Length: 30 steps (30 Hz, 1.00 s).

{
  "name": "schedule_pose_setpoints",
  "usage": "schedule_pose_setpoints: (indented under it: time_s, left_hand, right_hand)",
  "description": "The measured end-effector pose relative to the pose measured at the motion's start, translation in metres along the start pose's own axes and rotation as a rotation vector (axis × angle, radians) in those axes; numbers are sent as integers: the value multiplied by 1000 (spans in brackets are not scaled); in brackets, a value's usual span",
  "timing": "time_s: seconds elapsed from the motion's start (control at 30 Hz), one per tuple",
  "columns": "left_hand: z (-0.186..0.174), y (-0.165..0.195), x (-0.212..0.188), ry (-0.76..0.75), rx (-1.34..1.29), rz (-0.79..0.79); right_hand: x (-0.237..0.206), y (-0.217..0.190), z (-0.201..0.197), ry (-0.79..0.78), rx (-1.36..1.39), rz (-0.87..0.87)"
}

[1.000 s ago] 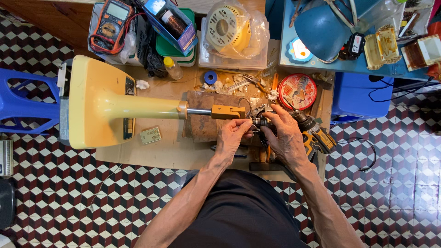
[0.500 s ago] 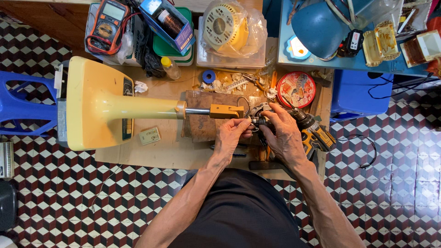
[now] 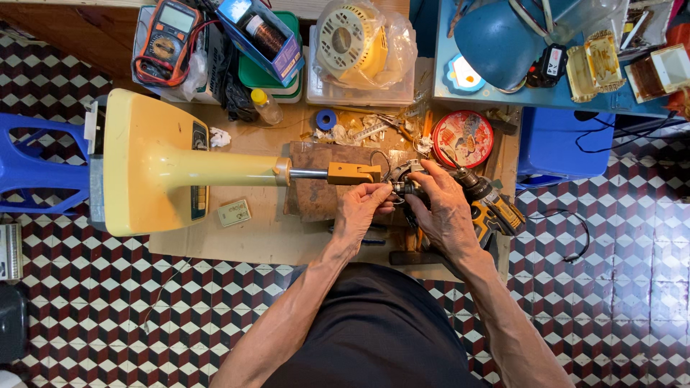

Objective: The person disassembles a small electric motor, removes the rotor, and then reassembles the motor by inserting the rotor back into the stator and connecting wires. The person uses a multimeter to test the motor's electrical connections.

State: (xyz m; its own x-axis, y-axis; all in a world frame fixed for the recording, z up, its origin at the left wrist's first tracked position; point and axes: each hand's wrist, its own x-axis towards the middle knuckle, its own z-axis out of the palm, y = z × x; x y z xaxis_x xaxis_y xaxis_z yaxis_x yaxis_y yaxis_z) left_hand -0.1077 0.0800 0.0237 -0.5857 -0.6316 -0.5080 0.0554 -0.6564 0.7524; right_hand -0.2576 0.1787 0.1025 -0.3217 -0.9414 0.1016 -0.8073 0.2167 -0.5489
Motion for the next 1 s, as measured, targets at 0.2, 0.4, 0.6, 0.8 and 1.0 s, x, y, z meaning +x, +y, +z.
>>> schedule_pose_setpoints:
  time_s: [0.2,0.4,0.6,0.8,1.0]
  left_hand:
    - [-3,-2,5,-16,-47,-29]
    - [-1,-2,5,-3,-29,-31]
    - [6,0,1,34,10,-7]
    - [15,11,-2,117,164,27]
    - [20,14,-9,160,167,17]
  right_hand:
    - [1,-2,-1,6,-7,-10]
    - [3,-6,-6,33,-64,-61]
    - [12,-5,-1,26,-168,-223]
    - [16,0,7,-20,-114,-194]
    - [16,-1,8,-48,-100,-169]
